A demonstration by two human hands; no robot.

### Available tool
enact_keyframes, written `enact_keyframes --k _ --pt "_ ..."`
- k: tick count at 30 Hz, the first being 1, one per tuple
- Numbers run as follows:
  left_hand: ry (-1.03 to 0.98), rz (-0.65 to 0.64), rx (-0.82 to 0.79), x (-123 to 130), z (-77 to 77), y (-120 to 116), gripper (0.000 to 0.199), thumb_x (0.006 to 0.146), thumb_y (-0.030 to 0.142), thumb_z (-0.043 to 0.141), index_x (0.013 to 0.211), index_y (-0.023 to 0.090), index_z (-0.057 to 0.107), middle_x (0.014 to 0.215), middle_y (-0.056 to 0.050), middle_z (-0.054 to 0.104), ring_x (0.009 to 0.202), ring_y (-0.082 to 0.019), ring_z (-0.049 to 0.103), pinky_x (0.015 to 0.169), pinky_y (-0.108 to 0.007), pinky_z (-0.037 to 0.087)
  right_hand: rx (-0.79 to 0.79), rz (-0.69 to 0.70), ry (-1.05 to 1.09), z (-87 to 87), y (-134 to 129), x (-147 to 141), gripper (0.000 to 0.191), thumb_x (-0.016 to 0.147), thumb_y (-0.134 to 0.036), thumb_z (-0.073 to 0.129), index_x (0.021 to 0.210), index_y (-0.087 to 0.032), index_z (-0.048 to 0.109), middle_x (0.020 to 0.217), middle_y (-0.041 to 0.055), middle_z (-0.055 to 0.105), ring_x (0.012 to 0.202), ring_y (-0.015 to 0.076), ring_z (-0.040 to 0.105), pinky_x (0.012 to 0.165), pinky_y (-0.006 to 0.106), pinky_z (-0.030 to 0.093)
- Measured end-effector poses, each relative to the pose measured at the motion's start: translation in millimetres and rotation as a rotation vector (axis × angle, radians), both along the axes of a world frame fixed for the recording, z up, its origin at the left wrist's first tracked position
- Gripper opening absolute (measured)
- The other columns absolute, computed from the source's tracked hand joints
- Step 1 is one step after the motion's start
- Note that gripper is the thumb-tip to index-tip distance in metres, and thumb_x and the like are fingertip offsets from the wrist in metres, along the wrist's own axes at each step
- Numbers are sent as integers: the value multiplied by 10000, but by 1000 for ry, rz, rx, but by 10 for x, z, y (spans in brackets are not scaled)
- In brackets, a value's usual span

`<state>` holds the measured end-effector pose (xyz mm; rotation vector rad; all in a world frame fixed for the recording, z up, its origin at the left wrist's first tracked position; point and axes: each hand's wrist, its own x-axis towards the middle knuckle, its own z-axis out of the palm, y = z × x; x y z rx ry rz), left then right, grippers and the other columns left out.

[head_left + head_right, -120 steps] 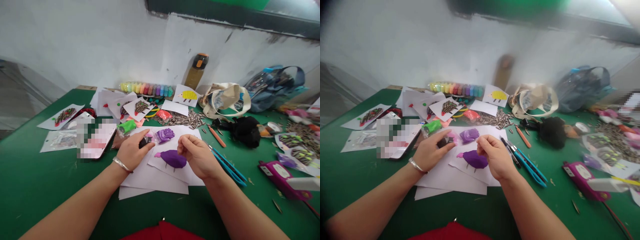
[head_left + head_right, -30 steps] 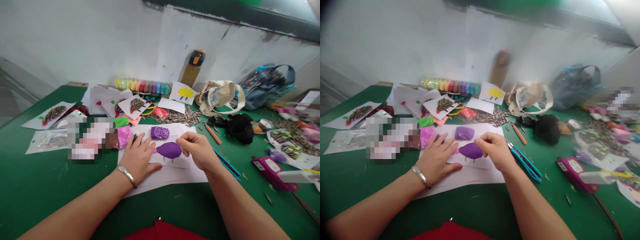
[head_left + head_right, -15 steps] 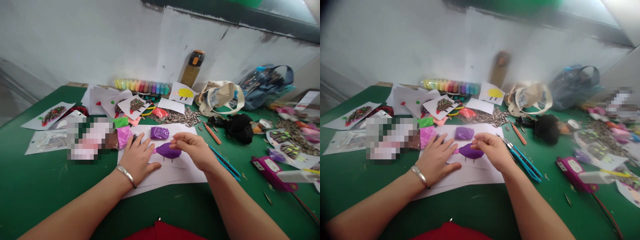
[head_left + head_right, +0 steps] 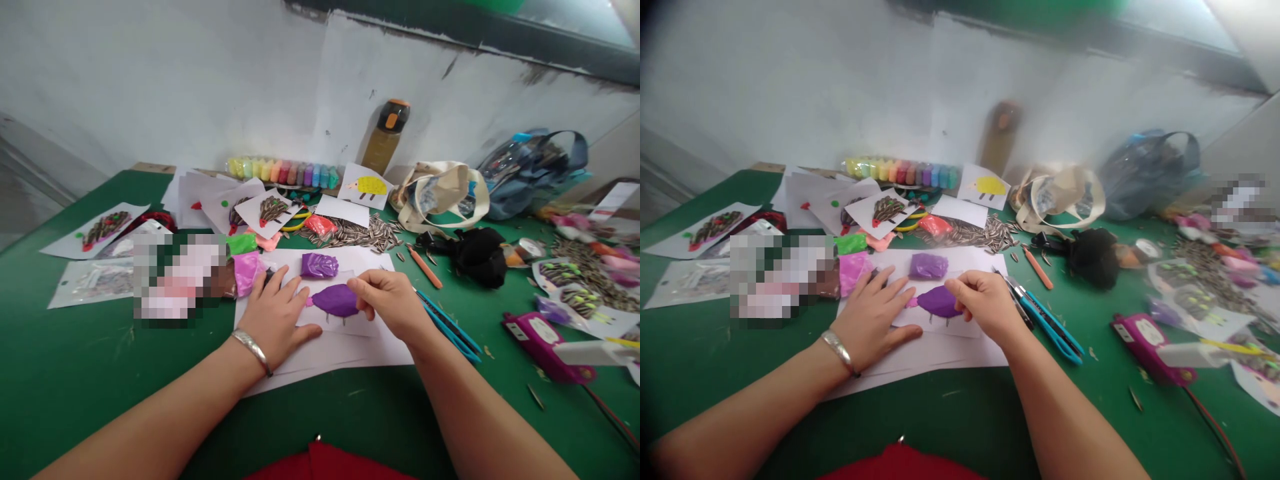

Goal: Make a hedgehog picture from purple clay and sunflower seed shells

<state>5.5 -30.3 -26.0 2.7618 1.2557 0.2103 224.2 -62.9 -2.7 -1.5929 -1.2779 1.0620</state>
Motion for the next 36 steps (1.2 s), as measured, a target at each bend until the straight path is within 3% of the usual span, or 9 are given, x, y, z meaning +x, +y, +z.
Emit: enact_keyframes --k 4,8,13,18,20,23,27,30,36 --pt "14 -3 1 2 1 2 601 821 611 579 1241 182 611 1372 -108 566 1389 -386 298 1133 -596 160 -37 67 138 -56 -3 -23 171 800 -345 661 823 -176 672 713 7 704 643 160 691 655 287 538" --pt "14 -4 2 2 0 2 600 823 616 569 1235 184 615 1371 -107 567 1384 -389 306 1131 -598 162 -46 135 201 -119 -17 -33 209 811 -298 633 994 -200 658 918 36 738 827 187 718 799 337 543" --pt "-7 -1 3 2 -12 -2 602 814 614 587 1235 184 617 1367 -108 570 1389 -387 298 1135 -597 154 -24 72 105 -58 -16 -31 113 803 -317 645 827 -207 660 720 -5 697 684 170 695 681 294 534" --pt "-2 1 -14 6 -10 -3 620 814 612 591 1246 169 612 1372 -119 565 1390 -394 292 1129 -613 154 32 97 -76 8 -20 -42 214 823 -352 625 680 -196 652 576 -33 594 513 116 556 544 253 455" --pt "1 1 -21 9 -4 -5 621 815 610 591 1250 166 610 1372 -117 565 1393 -393 287 1134 -611 146 44 108 -102 -14 -23 -51 180 826 -339 623 715 -204 669 593 -31 596 541 124 552 553 258 452" --pt "-4 4 -22 13 3 -9 608 818 604 593 1247 173 612 1368 -115 568 1392 -390 291 1139 -607 137 129 159 -176 -87 -22 -93 115 840 -276 605 816 -230 707 754 -1 685 709 166 625 683 294 489" --pt "-14 8 -28 13 -2 -9 600 802 604 614 1237 190 614 1363 -117 570 1391 -394 293 1139 -606 137 261 216 -348 -170 -11 -235 181 872 -215 558 959 -259 710 938 18 733 863 192 655 797 318 481" --pt "-27 3 -37 11 -18 -4 606 793 600 626 1236 189 608 1360 -118 568 1387 -401 297 1132 -619 137 293 240 -456 -192 -3 -356 199 898 -203 524 993 -254 691 909 19 733 806 179 652 746 292 475" --pt "-52 -10 -36 2 -45 3 617 802 597 617 1252 175 588 1354 -121 567 1370 -411 315 1116 -635 153 451 220 -598 -261 35 -439 195 910 -203 533 866 -215 723 825 53 677 803 186 599 741 291 467"
